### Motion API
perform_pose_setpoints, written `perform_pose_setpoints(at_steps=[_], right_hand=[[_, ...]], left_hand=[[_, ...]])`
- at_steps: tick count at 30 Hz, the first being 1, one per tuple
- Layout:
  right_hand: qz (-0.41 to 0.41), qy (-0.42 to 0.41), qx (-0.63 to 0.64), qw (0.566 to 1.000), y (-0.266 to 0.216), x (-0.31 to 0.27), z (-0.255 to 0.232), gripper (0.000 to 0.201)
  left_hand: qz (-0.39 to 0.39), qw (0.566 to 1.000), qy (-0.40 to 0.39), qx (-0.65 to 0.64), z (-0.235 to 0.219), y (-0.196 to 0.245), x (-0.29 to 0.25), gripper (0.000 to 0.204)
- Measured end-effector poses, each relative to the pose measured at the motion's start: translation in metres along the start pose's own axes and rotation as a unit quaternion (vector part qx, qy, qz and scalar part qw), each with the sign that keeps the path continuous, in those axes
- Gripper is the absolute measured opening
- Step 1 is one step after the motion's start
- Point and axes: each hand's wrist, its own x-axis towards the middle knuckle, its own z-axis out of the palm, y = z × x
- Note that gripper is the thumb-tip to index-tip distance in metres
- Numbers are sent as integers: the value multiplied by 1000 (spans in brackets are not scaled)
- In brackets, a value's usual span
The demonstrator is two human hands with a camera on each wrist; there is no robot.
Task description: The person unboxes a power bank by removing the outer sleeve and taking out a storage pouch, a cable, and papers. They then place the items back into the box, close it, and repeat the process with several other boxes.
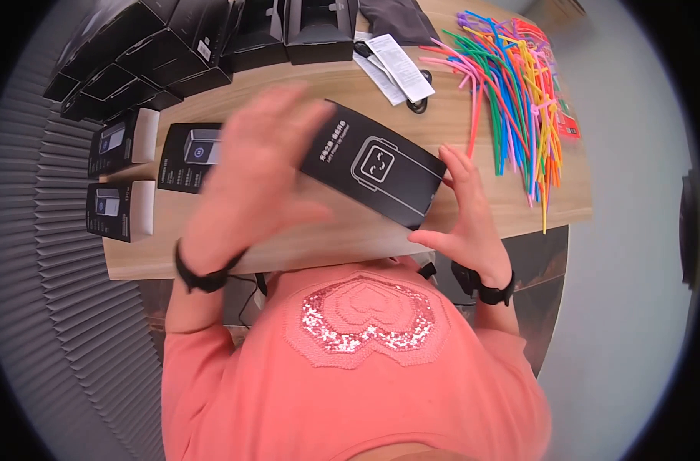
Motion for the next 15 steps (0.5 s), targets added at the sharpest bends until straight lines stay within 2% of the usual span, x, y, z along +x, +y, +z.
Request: perform_pose_setpoints(at_steps=[1, 2, 4, 5, 6, 8, 9, 13, 15], right_hand=[[22, 0, 36, 999, 4, -3, 4, 113], [42, 1, 72, 997, 8, -6, 8, 115], [46, -3, 84, 995, 16, -11, 13, 117], [48, -6, 101, 994, 19, -13, 16, 119], [50, -3, 99, 994, 21, -15, 18, 119], [80, -6, 83, 993, 21, -20, 23, 121], [80, -5, 84, 993, 20, -22, 23, 121], [61, -9, 97, 993, 18, -24, 24, 122], [51, -14, 98, 994, 17, -26, 26, 122]], left_hand=[[23, 997, -57, 40, 13, 15, 9, 102], [24, 998, -55, 36, 23, 20, 15, 102], [-57, 997, -27, 47, 42, 17, 30, 108], [-111, 994, 10, 12, 45, 11, 37, 97], [-108, 994, 10, 11, 48, 9, 41, 97], [-201, 969, -126, 63, 54, 8, 45, 84], [-168, 980, -68, 84, 60, 7, 42, 73], [-195, 977, -86, 27, 60, -3, 46, 65], [-166, 984, -45, -40, 64, -6, 43, 54]])
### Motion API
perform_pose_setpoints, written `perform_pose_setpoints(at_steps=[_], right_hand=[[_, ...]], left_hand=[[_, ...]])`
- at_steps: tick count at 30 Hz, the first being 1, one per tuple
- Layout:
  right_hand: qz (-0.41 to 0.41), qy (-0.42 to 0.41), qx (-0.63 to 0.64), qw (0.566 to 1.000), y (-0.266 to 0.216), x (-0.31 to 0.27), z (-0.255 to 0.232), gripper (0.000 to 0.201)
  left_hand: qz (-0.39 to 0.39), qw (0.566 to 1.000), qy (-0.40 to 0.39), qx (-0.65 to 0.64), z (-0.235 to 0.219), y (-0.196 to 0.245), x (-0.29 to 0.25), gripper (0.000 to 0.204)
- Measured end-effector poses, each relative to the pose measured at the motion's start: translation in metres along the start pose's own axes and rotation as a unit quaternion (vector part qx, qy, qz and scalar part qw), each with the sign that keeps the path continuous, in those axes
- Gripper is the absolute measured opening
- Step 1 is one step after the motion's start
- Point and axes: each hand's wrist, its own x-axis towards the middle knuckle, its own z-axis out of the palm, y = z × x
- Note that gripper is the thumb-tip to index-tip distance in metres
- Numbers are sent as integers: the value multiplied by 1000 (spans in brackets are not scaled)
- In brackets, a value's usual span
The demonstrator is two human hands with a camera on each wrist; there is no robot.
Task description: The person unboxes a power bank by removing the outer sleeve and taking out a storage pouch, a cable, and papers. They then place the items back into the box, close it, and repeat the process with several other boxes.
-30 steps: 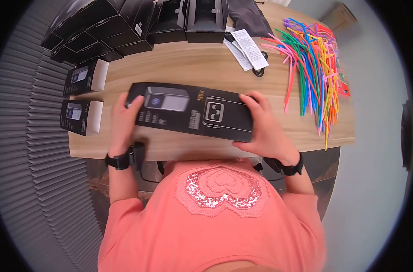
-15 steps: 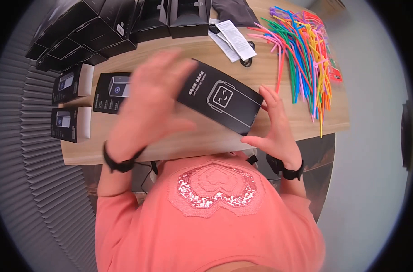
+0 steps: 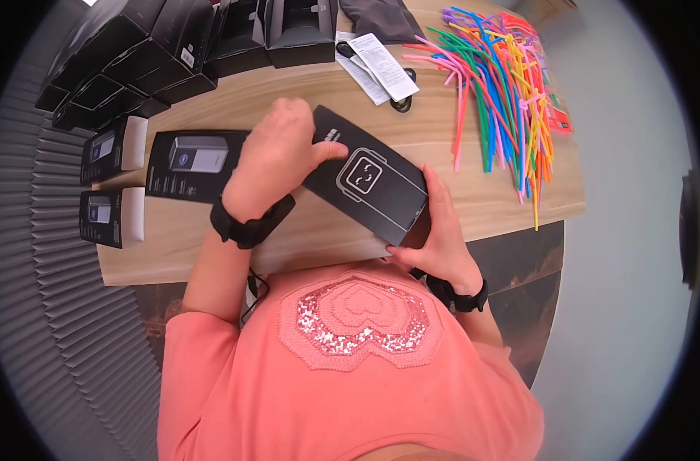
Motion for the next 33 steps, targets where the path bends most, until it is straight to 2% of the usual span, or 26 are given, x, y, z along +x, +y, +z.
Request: perform_pose_setpoints(at_steps=[3, 4, 5, 7, 8, 9, 11, 12, 14, 15, 17, 18, 23, 25, 26, 27, 30, 33], right_hand=[[-6, 12, -23, 1000, -1, -1, 10, 121], [-10, 27, -38, 999, 1, -2, 11, 121], [-15, 43, -52, 998, 2, -2, 13, 121], [-27, 43, -52, 997, 1, -2, 14, 120], [-19, 46, -50, 997, 0, -2, 14, 120], [-13, 48, -49, 998, 1, -2, 13, 119], [-15, 45, -26, 999, 1, -2, 15, 117], [-16, 48, -35, 998, 2, -2, 15, 117], [-17, 52, -36, 998, 1, 0, 13, 116], [-23, 47, -33, 998, 1, 2, 13, 116], [-22, 49, -40, 998, 2, 4, 13, 115], [-27, 44, -35, 998, 3, 4, 13, 115], [-27, 69, -50, 996, 9, 0, 18, 114], [-26, 68, -49, 996, 7, 1, 18, 114], [-24, 67, -52, 996, 6, 1, 18, 114], [-23, 63, -49, 997, 6, 0, 18, 114], [-22, 61, -59, 996, 7, 2, 17, 115], [-33, 64, -61, 995, 7, 1, 18, 115]], left_hand=[[11, 999, 49, 12, 5, 8, -3, 49], [5, 1000, 17, 3, 1, 10, -6, 57], [-7, 1000, 21, 11, -9, 7, -13, 57], [77, 983, 136, 94, -34, 5, -27, 74], [44, 988, 101, 109, -52, -6, -37, 92], [37, 988, 81, 128, -62, -23, -49, 101], [16, 986, 0, 168, -83, -43, -69, 110], [6, 985, 1, 174, -87, -51, -72, 110], [9, 971, -77, 224, -85, -74, -71, 119], [2, 971, -74, 228, -83, -81, -68, 119], [48, 972, -98, 206, -74, -92, -60, 124], [69, 976, -75, 192, -70, -94, -57, 118], [74, 978, -36, 193, -80, -76, -73, 107], [48, 975, -6, 215, -109, -64, -87, 106], [45, 969, 34, 242, -123, -63, -94, 102], [11, 958, 54, 283, -139, -64, -103, 102], [-59, 930, 93, 351, -185, -95, -124, 100], [-129, 897, 51, 419, -211, -139, -128, 109]])
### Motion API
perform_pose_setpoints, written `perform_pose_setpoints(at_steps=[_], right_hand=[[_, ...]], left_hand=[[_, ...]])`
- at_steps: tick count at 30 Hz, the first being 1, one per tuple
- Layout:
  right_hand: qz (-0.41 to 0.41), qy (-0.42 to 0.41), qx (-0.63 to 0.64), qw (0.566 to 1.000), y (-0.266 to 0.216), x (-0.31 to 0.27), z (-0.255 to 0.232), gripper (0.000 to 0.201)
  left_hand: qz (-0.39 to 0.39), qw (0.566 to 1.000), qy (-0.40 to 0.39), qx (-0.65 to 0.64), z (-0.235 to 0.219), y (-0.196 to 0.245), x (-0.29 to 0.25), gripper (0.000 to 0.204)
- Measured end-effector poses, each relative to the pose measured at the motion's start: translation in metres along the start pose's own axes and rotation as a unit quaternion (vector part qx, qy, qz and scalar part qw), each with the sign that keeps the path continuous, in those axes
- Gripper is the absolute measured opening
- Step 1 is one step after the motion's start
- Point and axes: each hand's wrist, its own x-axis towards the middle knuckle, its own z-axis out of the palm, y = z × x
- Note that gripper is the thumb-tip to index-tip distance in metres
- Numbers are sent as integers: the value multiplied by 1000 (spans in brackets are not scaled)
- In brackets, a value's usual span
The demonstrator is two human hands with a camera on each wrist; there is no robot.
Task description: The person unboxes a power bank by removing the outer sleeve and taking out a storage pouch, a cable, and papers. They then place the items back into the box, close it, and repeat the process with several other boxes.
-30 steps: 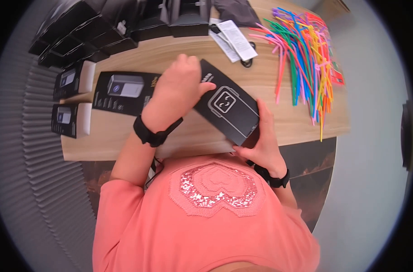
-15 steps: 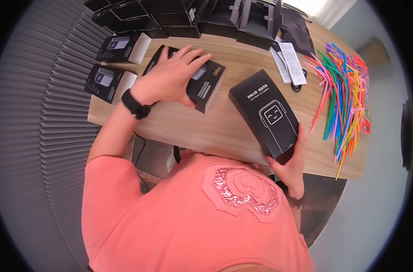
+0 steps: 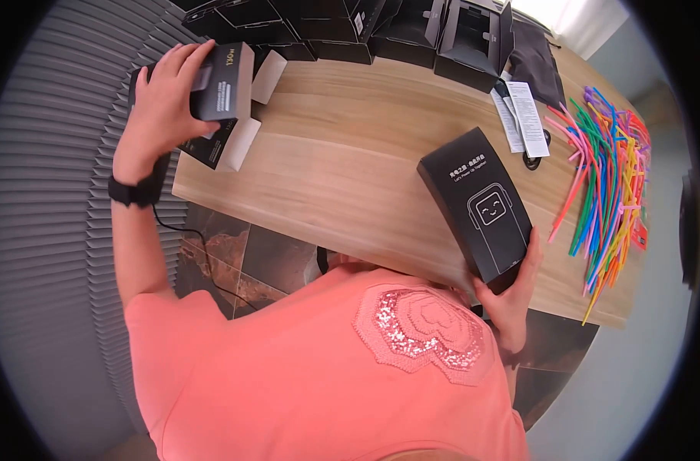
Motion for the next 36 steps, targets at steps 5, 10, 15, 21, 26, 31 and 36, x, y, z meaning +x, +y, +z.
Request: perform_pose_setpoints(at_steps=[5, 10, 15, 21, 26, 31, 36], right_hand=[[2, 12, 9, 1000, 3, -3, 3, 114], [-8, 13, -7, 1000, 3, -2, 1, 113], [2, 9, 1, 1000, 2, -1, 1, 112], [7, 5, 1, 1000, 1, -1, -1, 110], [-3, -1, 11, 1000, 0, 0, -1, 111], [-1, -24, 3, 1000, 2, 4, -11, 111], [-45, -51, 35, 997, 7, 13, -11, 111]], left_hand=[[65, 997, -42, -10, 38, -34, 32, 114], [48, 997, -54, 31, 52, -36, 34, 112], [-131, 984, 19, -120, 66, -37, -15, 93], [-511, 779, 33, -361, 129, -26, -89, 97], [-480, 626, 94, -608, 147, 8, -95, 93], [-416, 822, 298, -250, 161, 4, -100, 55], [-178, 785, 57, -591, 62, 157, -38, 32]])
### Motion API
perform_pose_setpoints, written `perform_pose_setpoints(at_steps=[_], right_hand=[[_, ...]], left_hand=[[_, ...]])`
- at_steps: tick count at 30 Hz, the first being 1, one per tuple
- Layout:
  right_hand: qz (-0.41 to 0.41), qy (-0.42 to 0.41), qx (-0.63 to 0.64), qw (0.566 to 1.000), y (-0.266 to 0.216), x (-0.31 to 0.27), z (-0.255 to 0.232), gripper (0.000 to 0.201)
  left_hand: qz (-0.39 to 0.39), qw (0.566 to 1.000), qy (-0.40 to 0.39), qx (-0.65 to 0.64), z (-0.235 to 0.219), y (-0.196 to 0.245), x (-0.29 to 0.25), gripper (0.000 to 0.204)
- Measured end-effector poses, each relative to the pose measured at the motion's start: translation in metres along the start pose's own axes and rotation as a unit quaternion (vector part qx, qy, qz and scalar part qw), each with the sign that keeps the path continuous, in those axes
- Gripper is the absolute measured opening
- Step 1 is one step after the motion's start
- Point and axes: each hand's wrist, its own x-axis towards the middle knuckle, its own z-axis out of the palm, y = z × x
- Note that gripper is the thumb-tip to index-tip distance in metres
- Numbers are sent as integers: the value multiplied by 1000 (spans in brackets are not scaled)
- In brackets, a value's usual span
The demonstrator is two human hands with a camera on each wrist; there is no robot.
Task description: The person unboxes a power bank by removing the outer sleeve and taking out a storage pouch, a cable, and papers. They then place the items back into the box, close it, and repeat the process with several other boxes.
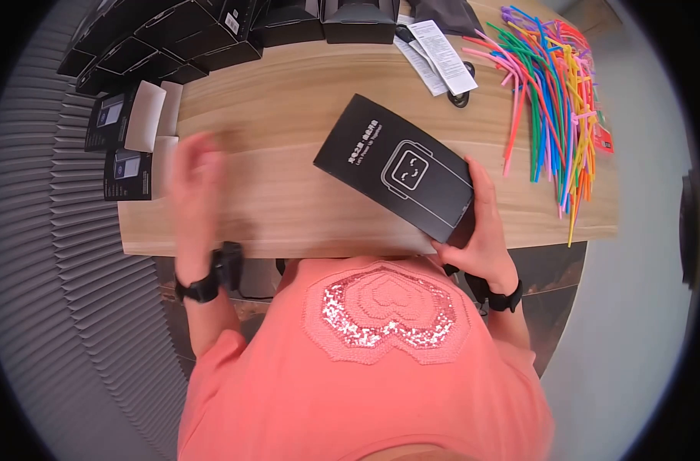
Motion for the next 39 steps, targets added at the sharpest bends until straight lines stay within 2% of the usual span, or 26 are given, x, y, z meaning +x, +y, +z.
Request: perform_pose_setpoints(at_steps=[1, 3, 4, 6, 7, 11, 13, 14, 15, 16, 17, 19, 20, 22, 26, 28, 30, 31, 32, 34, 35, 37, 38, 39], right_hand=[[5, -4, 6, 1000, 0, 1, 1, 113], [20, 10, 31, 999, 2, 0, 8, 115], [36, 26, 60, 997, 2, -2, 9, 117], [40, 42, 20, 998, -1, -4, 9, 118], [39, 50, -16, 998, -1, -4, 9, 120], [31, 57, 17, 998, 7, -6, 6, 121], [53, 38, 40, 997, 2, -3, 3, 123], [54, 41, 37, 997, 2, -2, 3, 123], [49, 28, 48, 997, 2, -2, 4, 124], [46, 12, 59, 997, 1, -3, 4, 126], [50, 10, 58, 997, 1, -3, 4, 126], [53, -1, 47, 997, 1, -3, 4, 127], [52, -1, 48, 997, 1, -3, 4, 127], [54, 8, 65, 996, 1, -3, 5, 128], [51, 9, 57, 997, 0, -3, 4, 130], [48, -4, 16, 999, -2, -3, 1, 132], [43, -6, 1, 999, -3, -4, 0, 130], [38, -7, -14, 999, -4, -3, -1, 129], [36, -7, -15, 999, -5, -1, -3, 129], [-13, -40, 11, 999, -11, 7, -12, 109], [-17, -39, 10, 999, -15, 12, -17, 109], [-90, -48, -110, 989, -23, 21, -25, 72], [-89, -49, -110, 989, -29, 26, -27, 72], [-106, -79, -114, 985, -35, 34, -26, 57]], left_hand=[[-4, 992, -102, -71, 25, 4, 0, 38], [3, 978, -193, -76, 68, 24, 2, 37], [6, 977, -200, -80, 79, 28, 5, 37], [61, 971, -229, 38, 100, 30, 11, 38], [59, 969, -237, -20, 109, 17, 15, 45], [98, 970, -219, -40, 111, 9, 22, 49], [96, 966, -231, 71, 106, 6, 22, 51], [99, 965, -232, 69, 104, 23, 21, 51], [237, 940, -219, 109, 100, 47, 18, 65], [368, 896, -202, 146, 98, 62, 16, 83], [366, 897, -205, 143, 101, 64, 15, 83], [360, 851, -316, 217, 104, 66, 15, 119], [360, 850, -316, 218, 105, 63, 16, 119], [357, 863, -333, 129, 108, 54, 20, 120], [366, 868, -320, 96, 105, 42, 21, 112], [318, 893, -317, -28, 103, 36, 27, 92], [261, 906, -248, -224, 106, 17, 30, 64], [234, 908, -223, -267, 107, 8, 31, 44], [128, 933, -148, -301, 108, -7, 24, 37], [-22, 945, -78, -317, 102, -11, 12, 39], [-19, 945, -77, -317, 101, -6, 8, 39], [-14, 979, -109, -171, 100, 0, 2, 41], [-15, 979, -109, -171, 101, 0, 1, 41], [-42, 974, -113, -193, 102, 0, 1, 41]])
